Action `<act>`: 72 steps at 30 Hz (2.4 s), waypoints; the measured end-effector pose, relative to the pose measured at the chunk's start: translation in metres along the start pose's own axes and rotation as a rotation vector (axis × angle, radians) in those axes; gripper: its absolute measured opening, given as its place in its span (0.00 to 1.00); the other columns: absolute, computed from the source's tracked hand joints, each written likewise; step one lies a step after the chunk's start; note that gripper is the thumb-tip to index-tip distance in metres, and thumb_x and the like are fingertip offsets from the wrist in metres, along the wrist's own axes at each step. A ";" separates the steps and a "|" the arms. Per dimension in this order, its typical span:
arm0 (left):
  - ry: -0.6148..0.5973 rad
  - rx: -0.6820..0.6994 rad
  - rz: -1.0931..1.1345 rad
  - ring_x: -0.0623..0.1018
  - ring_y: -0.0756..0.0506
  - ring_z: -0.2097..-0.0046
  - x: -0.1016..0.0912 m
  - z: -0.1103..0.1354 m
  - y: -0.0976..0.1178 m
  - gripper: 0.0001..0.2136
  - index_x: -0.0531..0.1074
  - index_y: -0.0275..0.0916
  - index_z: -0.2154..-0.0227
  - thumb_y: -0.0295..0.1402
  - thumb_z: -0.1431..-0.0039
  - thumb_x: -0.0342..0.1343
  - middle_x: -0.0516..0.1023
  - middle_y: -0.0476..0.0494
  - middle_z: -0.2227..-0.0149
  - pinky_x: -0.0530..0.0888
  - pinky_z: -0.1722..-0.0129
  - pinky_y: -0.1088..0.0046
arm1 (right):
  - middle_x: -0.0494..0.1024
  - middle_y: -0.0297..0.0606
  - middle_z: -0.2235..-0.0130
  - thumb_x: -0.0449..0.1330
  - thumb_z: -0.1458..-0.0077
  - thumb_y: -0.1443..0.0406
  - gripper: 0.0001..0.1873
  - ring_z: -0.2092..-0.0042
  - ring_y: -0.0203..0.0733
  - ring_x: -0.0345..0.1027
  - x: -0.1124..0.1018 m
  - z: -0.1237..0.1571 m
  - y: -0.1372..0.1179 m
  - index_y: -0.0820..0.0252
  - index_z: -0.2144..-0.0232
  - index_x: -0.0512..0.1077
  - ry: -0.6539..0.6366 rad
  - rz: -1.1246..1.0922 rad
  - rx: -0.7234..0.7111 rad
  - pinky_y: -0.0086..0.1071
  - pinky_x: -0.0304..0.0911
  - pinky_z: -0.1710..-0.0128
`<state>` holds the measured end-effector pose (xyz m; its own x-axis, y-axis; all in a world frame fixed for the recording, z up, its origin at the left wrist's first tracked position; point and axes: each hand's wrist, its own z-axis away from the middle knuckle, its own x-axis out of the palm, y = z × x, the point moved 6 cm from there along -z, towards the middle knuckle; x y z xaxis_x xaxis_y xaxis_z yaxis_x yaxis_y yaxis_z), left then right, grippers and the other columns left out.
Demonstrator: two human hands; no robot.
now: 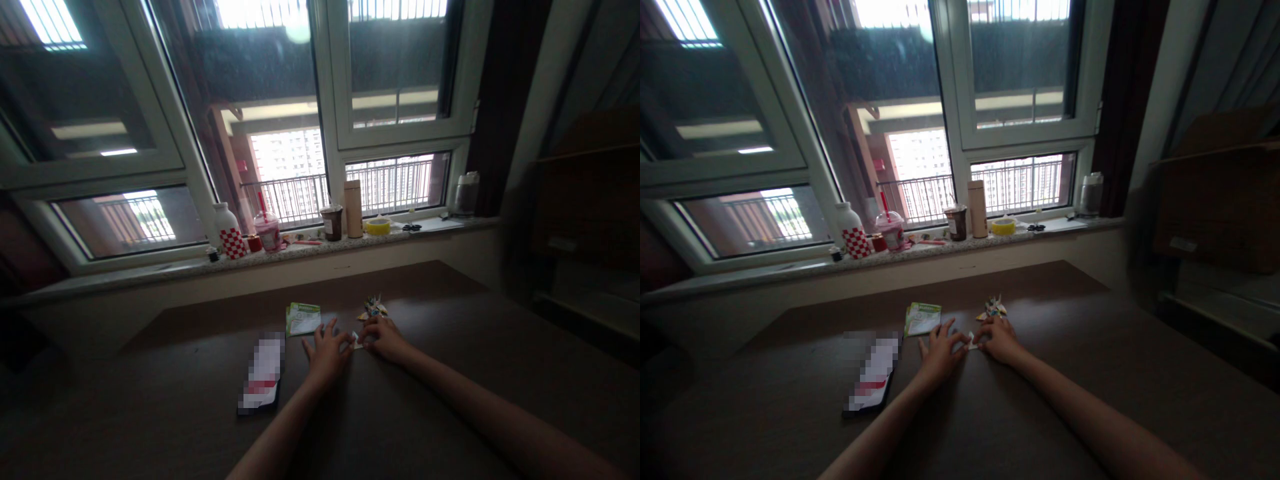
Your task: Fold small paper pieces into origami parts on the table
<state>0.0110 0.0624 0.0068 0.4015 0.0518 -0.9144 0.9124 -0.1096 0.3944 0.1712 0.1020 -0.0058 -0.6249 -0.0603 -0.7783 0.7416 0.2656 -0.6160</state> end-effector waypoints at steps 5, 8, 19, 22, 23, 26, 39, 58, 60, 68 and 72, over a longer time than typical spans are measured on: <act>0.067 0.018 -0.060 0.50 0.32 0.32 -0.002 0.003 0.004 0.10 0.76 0.60 0.58 0.45 0.39 0.52 0.57 0.54 0.33 0.42 0.42 0.28 | 0.71 0.38 0.48 0.66 0.54 0.65 0.11 0.42 0.49 0.59 0.001 0.000 0.003 0.47 0.65 0.81 -0.010 -0.005 -0.026 0.42 0.51 0.40; 0.114 0.038 -0.085 0.51 0.33 0.32 -0.002 0.005 0.005 0.10 0.76 0.60 0.59 0.45 0.40 0.53 0.59 0.54 0.34 0.40 0.40 0.31 | 0.72 0.38 0.49 0.66 0.54 0.63 0.10 0.43 0.49 0.60 0.000 0.001 0.003 0.47 0.66 0.81 0.014 -0.014 -0.041 0.42 0.51 0.40; 0.123 0.024 -0.043 0.51 0.32 0.32 -0.004 0.000 0.003 0.10 0.78 0.58 0.63 0.50 0.45 0.57 0.60 0.54 0.34 0.39 0.41 0.30 | 0.72 0.39 0.50 0.67 0.54 0.56 0.09 0.44 0.50 0.60 0.001 0.003 0.001 0.49 0.67 0.80 0.076 -0.007 -0.042 0.43 0.53 0.42; 0.113 0.008 -0.039 0.51 0.32 0.32 -0.005 0.000 0.003 0.10 0.78 0.58 0.63 0.50 0.45 0.58 0.60 0.55 0.34 0.38 0.40 0.30 | 0.72 0.39 0.49 0.68 0.54 0.54 0.11 0.44 0.50 0.61 0.001 0.003 0.000 0.50 0.67 0.79 0.077 0.008 -0.043 0.43 0.53 0.42; 0.107 -0.001 -0.037 0.51 0.32 0.32 -0.005 0.000 0.003 0.10 0.78 0.58 0.63 0.50 0.45 0.58 0.60 0.55 0.34 0.38 0.40 0.30 | 0.72 0.40 0.49 0.68 0.54 0.54 0.12 0.44 0.50 0.60 0.000 0.003 -0.001 0.51 0.67 0.79 0.077 0.011 -0.040 0.43 0.53 0.42; 0.082 -0.023 -0.022 0.51 0.32 0.32 -0.005 -0.001 0.003 0.09 0.78 0.58 0.64 0.49 0.46 0.58 0.60 0.56 0.34 0.39 0.41 0.29 | 0.71 0.40 0.48 0.68 0.54 0.55 0.12 0.43 0.50 0.59 0.001 0.002 -0.001 0.52 0.68 0.79 0.069 0.024 -0.021 0.42 0.52 0.42; 0.003 -0.053 0.035 0.50 0.31 0.32 -0.004 -0.004 0.003 0.09 0.77 0.57 0.62 0.44 0.45 0.57 0.57 0.56 0.33 0.40 0.42 0.27 | 0.69 0.38 0.46 0.66 0.54 0.65 0.12 0.41 0.48 0.57 0.007 -0.003 0.003 0.50 0.63 0.78 0.019 0.054 0.049 0.40 0.48 0.40; -0.105 -0.022 -0.010 0.45 0.29 0.31 -0.003 -0.005 -0.002 0.11 0.75 0.60 0.56 0.43 0.43 0.55 0.51 0.55 0.31 0.40 0.42 0.28 | 0.71 0.39 0.47 0.66 0.56 0.69 0.14 0.43 0.50 0.59 0.004 -0.002 0.003 0.52 0.63 0.79 0.030 0.045 0.009 0.41 0.51 0.42; -0.083 -0.013 -0.015 0.46 0.30 0.31 -0.003 -0.004 -0.003 0.12 0.75 0.60 0.56 0.43 0.43 0.55 0.53 0.55 0.31 0.40 0.42 0.28 | 0.71 0.39 0.47 0.66 0.55 0.68 0.14 0.43 0.50 0.59 0.004 0.000 0.003 0.52 0.63 0.79 0.031 0.037 -0.004 0.42 0.51 0.41; 0.047 0.064 -0.043 0.49 0.33 0.31 -0.004 0.004 0.000 0.12 0.75 0.61 0.56 0.44 0.41 0.53 0.58 0.55 0.33 0.38 0.38 0.34 | 0.73 0.39 0.50 0.64 0.51 0.66 0.12 0.43 0.49 0.61 0.002 0.010 0.005 0.50 0.62 0.79 0.088 -0.039 -0.131 0.43 0.52 0.41; 0.056 0.040 -0.030 0.51 0.34 0.32 -0.006 0.006 0.001 0.12 0.77 0.60 0.58 0.47 0.39 0.50 0.60 0.55 0.34 0.38 0.38 0.35 | 0.74 0.39 0.51 0.64 0.52 0.66 0.10 0.45 0.49 0.62 0.000 0.012 0.005 0.51 0.65 0.80 0.098 -0.070 -0.142 0.44 0.53 0.42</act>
<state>0.0094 0.0564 0.0122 0.3785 0.1115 -0.9189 0.9207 -0.1471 0.3614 0.1776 0.0920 -0.0101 -0.6999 0.0093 -0.7142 0.6580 0.3972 -0.6397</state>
